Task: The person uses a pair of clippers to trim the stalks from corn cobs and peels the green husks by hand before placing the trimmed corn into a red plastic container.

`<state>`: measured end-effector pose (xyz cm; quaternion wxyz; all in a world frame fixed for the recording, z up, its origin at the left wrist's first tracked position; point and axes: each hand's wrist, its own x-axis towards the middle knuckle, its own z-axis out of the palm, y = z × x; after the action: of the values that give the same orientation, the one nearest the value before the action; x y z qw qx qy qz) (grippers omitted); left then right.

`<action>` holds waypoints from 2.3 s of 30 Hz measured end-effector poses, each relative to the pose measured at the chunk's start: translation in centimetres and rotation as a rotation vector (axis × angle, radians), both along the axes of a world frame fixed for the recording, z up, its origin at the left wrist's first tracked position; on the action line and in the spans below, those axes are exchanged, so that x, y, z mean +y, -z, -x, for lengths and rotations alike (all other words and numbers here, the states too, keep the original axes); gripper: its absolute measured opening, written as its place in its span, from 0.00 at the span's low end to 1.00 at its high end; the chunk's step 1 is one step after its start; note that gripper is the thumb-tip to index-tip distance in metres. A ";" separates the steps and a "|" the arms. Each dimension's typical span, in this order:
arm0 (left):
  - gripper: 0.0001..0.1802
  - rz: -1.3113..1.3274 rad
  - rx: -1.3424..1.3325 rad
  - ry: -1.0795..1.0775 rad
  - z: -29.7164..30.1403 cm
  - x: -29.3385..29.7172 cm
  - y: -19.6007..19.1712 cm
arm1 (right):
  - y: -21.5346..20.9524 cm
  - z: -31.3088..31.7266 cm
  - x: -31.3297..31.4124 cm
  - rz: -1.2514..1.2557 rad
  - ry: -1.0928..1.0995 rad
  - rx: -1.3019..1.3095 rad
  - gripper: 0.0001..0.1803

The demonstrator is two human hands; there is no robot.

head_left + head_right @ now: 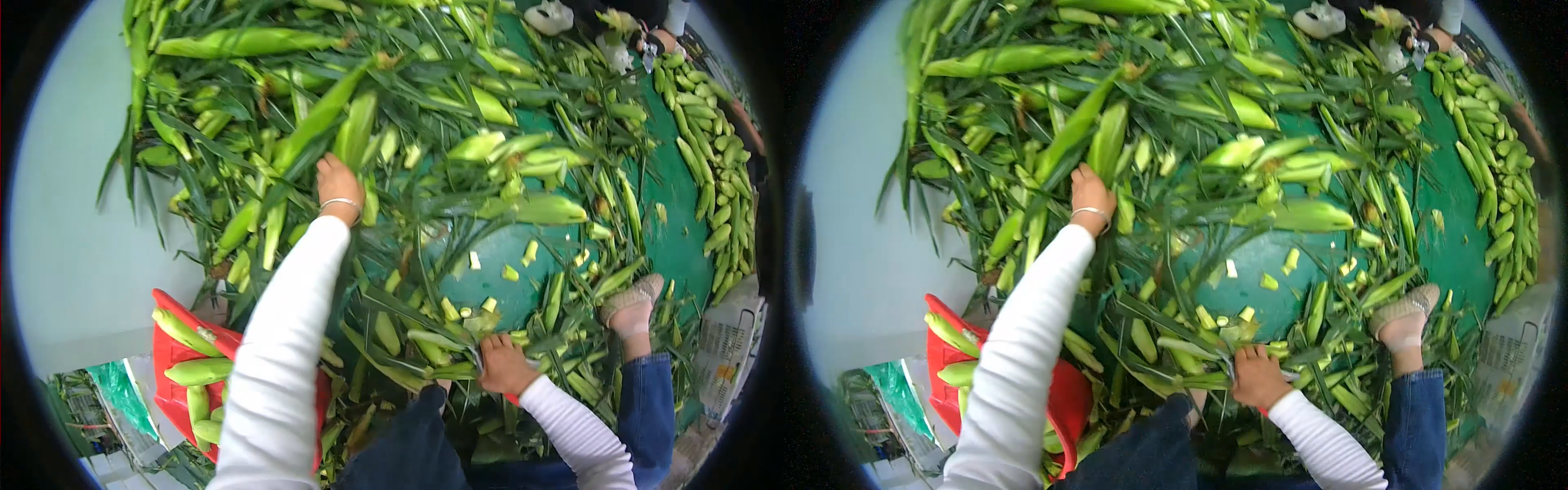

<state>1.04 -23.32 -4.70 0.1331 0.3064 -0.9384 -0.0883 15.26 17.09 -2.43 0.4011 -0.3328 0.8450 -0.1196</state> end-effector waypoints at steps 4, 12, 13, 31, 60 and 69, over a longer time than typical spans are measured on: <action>0.34 -0.197 -0.233 -0.026 0.7 3.9 -1.0 | -4.3 -2.5 5.1 -0.140 0.100 -0.088 0.37; 0.32 -0.216 -0.273 0.654 -12.6 10.7 -7.9 | -11.6 3.6 2.2 0.371 0.773 -0.181 0.24; 0.33 -0.194 -0.264 0.681 -14.0 11.0 -8.2 | -11.9 3.8 2.0 0.349 0.767 -0.205 0.26; 0.33 -0.471 -0.301 0.801 -17.3 13.1 -13.0 | -8.2 2.1 2.8 0.396 0.694 -0.318 0.24; 0.14 -1.704 0.179 0.325 -12.1 23.1 -11.2 | -11.8 4.2 0.5 0.676 0.910 0.163 0.28; 0.26 -1.115 0.241 0.595 -13.4 24.2 -12.1 | -12.7 8.3 -2.7 0.862 1.049 0.045 0.16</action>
<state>14.45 0.83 7.37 0.0281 0.0444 -0.7750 -0.6298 6.99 14.39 10.23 0.1040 -0.0114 0.7795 -0.6176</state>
